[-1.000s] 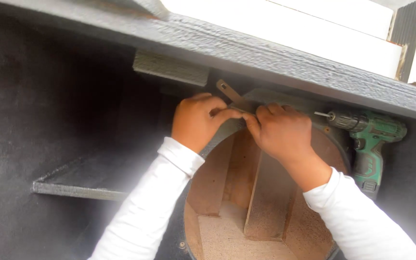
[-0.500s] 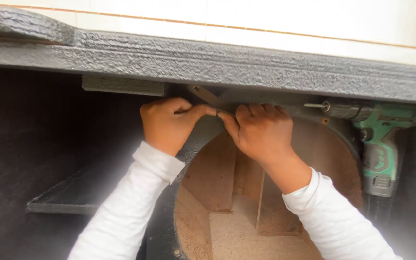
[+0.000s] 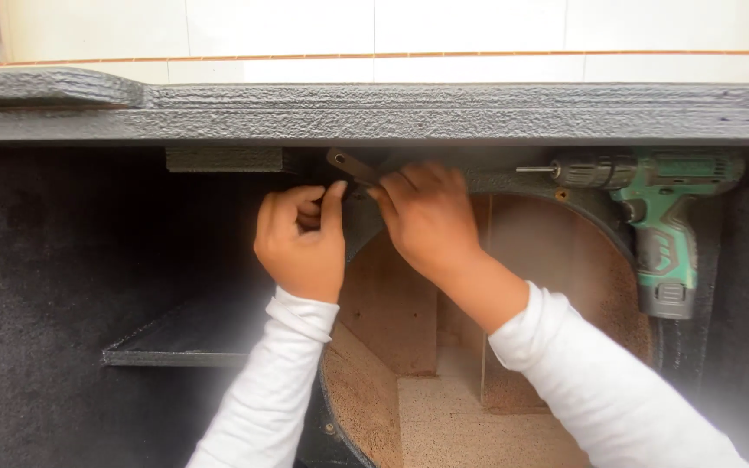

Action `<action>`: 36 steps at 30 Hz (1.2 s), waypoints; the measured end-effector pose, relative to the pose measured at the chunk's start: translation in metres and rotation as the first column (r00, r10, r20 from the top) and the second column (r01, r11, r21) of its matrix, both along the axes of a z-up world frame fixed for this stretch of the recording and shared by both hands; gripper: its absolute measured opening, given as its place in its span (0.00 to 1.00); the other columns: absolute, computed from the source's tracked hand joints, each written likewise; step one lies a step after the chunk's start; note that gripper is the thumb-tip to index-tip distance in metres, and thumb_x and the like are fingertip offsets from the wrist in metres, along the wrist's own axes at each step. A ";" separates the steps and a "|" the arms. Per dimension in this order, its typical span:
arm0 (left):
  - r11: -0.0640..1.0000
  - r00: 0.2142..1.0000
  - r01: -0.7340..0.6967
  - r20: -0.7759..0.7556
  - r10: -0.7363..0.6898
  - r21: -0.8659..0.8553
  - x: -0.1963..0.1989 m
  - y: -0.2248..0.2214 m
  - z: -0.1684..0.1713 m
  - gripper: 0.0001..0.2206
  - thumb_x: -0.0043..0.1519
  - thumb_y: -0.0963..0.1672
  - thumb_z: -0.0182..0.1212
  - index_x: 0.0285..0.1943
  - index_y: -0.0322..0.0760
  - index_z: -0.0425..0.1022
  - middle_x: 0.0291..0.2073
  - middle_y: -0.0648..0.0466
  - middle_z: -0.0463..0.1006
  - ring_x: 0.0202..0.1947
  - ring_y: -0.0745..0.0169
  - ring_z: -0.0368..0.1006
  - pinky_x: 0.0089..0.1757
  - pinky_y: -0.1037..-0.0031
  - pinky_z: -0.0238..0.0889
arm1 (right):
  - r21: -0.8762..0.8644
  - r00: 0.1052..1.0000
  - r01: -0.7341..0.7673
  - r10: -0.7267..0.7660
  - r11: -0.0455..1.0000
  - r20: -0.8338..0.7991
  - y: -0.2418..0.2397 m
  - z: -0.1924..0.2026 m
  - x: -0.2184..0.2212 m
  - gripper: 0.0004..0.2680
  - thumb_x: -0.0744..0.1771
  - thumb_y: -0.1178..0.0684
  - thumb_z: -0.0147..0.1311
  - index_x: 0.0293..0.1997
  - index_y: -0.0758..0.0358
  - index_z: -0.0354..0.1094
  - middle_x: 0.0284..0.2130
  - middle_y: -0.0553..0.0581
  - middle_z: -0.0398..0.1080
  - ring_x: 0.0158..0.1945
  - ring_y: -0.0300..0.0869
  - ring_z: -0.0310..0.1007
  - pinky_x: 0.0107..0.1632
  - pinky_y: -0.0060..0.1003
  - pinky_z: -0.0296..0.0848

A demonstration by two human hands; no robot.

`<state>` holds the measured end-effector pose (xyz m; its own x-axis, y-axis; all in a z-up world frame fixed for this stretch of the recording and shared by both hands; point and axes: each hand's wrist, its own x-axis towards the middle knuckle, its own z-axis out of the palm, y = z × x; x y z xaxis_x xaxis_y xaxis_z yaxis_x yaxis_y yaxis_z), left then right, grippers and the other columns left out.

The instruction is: Assembling a speaker cabinet by installing a metal bracket and screws using a power drill

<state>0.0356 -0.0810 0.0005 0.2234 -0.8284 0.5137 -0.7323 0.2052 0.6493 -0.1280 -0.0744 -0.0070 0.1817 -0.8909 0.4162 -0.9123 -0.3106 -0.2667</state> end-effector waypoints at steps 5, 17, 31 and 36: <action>0.997 0.989 0.066 0.132 -0.070 0.034 0.007 0.014 -0.017 0.10 0.55 0.45 0.75 0.37 0.43 0.76 0.28 0.59 0.71 0.31 0.57 0.72 0.35 0.68 0.68 | 0.827 0.963 -0.082 -0.170 0.556 0.210 -0.036 0.053 0.009 0.17 0.72 0.41 0.41 0.48 0.58 0.77 0.38 0.62 0.79 0.47 0.60 0.79 0.49 0.55 0.75; 0.608 0.874 0.054 0.257 -0.412 0.792 0.007 0.007 -0.018 0.32 0.60 0.64 0.47 0.52 0.38 0.78 0.38 0.46 0.81 0.44 0.44 0.80 0.44 0.55 0.73 | 0.970 0.920 -0.220 -0.307 0.106 0.243 -0.058 0.038 0.009 0.16 0.73 0.41 0.38 0.50 0.62 0.71 0.31 0.54 0.77 0.40 0.43 0.78 0.47 0.41 0.73; 0.508 0.859 -0.101 0.333 -0.389 0.855 0.006 0.008 -0.017 0.24 0.58 0.59 0.49 0.40 0.41 0.81 0.27 0.49 0.81 0.38 0.45 0.81 0.42 0.56 0.75 | 0.741 0.526 -0.671 -0.684 0.032 0.506 0.018 -0.146 0.021 0.25 0.71 0.35 0.50 0.71 0.65 0.60 0.70 0.65 0.57 0.73 0.59 0.54 0.74 0.58 0.53; 0.560 0.853 -0.084 0.350 -0.388 0.824 0.019 0.019 -0.038 0.24 0.56 0.60 0.53 0.35 0.42 0.82 0.25 0.49 0.81 0.35 0.44 0.81 0.38 0.56 0.75 | 0.805 0.657 -0.586 -0.527 0.094 0.540 0.051 -0.137 0.021 0.24 0.71 0.36 0.48 0.71 0.62 0.60 0.68 0.62 0.59 0.72 0.56 0.56 0.73 0.56 0.54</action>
<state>0.0551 -0.0616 -0.0377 -0.0048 -0.9265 -0.3763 -0.9764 -0.0770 0.2019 -0.1072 -0.0238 -0.1442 0.4440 -0.5307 -0.7219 -0.2908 0.6768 -0.6764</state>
